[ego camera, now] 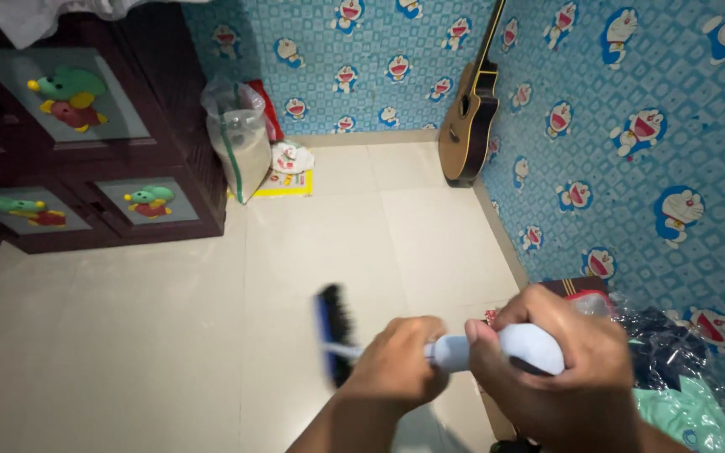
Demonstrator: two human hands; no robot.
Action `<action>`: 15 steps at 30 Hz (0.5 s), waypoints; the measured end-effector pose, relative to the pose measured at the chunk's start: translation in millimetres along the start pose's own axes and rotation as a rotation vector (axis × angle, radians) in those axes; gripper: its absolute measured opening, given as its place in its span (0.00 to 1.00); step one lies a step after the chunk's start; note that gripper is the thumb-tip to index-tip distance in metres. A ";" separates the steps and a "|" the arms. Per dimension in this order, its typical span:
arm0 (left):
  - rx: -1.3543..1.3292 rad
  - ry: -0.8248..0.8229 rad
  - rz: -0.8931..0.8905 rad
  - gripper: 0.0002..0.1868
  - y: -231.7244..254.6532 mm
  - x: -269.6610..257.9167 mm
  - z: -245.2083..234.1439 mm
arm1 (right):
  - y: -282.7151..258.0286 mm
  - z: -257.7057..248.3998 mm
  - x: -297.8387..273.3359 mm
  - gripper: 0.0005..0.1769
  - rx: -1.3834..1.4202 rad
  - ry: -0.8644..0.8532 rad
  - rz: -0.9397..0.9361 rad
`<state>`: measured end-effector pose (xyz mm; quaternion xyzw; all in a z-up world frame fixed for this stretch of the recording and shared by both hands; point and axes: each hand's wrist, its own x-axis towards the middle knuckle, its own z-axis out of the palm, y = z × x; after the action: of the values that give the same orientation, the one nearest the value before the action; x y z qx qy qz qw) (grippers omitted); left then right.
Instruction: Sweep the floor in a small bedroom using a blue broom.
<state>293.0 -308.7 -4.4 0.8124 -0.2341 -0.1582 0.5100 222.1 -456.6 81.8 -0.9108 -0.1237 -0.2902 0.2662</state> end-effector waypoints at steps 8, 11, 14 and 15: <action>0.347 -0.057 -0.404 0.16 -26.1 2.1 -28.5 | 11.6 15.3 -12.0 0.10 0.202 -0.091 0.453; 0.259 0.138 -0.192 0.12 -1.9 9.9 -29.3 | 8.4 -10.5 10.1 0.09 0.131 -0.023 0.641; 0.174 0.198 -0.078 0.06 26.0 27.6 -34.4 | -3.1 -34.0 37.5 0.10 -0.114 0.116 0.340; 0.123 0.191 -0.005 0.08 30.1 32.8 -34.7 | -13.2 -40.0 46.3 0.10 -0.172 0.110 0.249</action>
<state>331.1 -311.4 37.1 0.8541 -0.1915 -0.0666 0.4789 235.7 -464.7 142.3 -0.9212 0.0304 -0.3140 0.2276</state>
